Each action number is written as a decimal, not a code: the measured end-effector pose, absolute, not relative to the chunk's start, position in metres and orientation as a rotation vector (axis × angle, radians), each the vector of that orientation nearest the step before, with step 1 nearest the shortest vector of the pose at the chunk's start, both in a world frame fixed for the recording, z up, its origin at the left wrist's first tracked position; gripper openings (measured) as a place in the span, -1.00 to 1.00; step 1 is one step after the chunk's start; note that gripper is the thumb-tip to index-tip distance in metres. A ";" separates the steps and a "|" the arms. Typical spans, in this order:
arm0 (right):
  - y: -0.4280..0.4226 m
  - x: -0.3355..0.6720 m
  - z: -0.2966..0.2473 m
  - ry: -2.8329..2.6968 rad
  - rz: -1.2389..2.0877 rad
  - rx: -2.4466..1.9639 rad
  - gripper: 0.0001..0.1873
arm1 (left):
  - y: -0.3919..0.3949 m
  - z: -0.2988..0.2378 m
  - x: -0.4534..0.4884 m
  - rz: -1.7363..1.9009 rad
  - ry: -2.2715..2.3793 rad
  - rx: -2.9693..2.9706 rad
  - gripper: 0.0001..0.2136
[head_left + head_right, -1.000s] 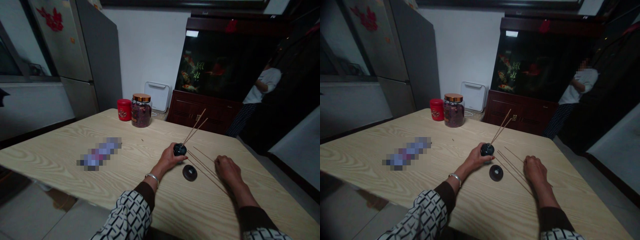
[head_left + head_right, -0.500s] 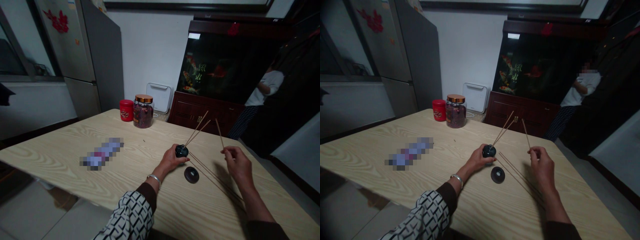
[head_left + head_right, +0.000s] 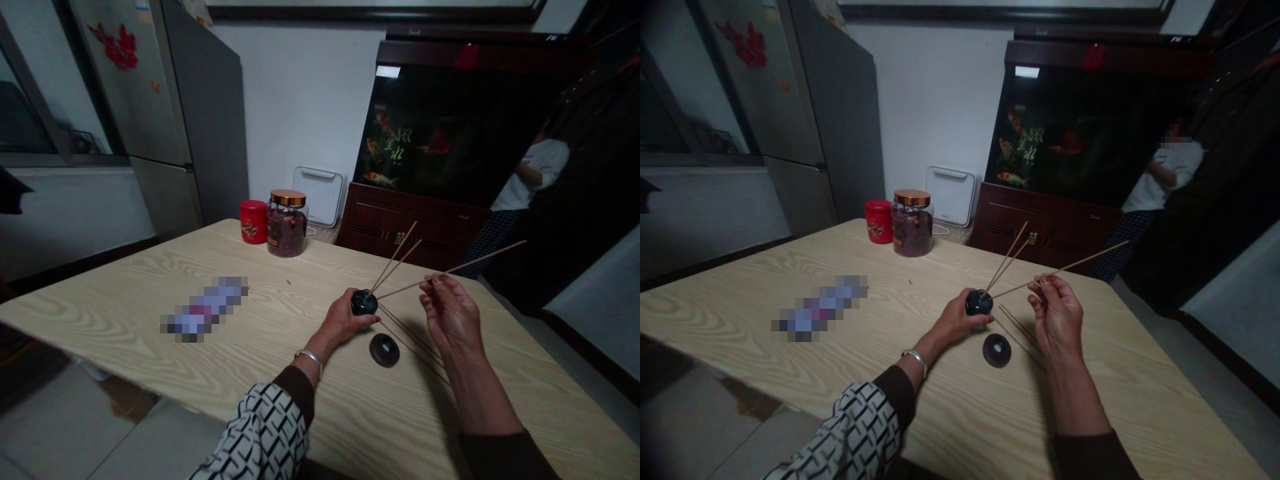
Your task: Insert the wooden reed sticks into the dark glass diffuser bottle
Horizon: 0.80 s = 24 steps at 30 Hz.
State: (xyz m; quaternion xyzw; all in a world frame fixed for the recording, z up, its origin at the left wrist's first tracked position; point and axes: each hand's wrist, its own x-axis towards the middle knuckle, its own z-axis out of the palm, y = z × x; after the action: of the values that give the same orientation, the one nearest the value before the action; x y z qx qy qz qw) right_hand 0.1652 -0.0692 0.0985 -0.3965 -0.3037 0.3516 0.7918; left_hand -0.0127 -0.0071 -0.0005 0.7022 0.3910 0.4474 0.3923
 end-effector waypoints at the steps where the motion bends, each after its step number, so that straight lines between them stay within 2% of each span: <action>1: -0.067 0.163 0.099 -0.662 0.747 -0.852 -0.69 | -0.007 0.000 -0.013 1.137 0.994 1.783 -0.37; 10: -0.048 0.148 0.096 -0.740 0.700 -0.845 -0.67 | -0.008 0.002 -0.013 1.120 1.013 1.766 -0.36; 18: -0.039 0.139 0.096 -0.939 0.502 -0.909 -0.74 | -0.007 0.001 -0.013 1.116 1.034 1.782 -0.36; 24: -0.034 0.135 0.085 -1.144 0.547 -1.076 -0.69 | -0.007 0.001 -0.013 1.121 1.013 1.785 -0.38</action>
State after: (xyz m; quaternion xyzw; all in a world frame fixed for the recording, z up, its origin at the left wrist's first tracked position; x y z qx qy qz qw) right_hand 0.1346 -0.0341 0.0854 -0.4783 -0.5082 0.2430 0.6738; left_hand -0.0127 -0.0071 0.0009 0.7025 0.3988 0.4411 0.3910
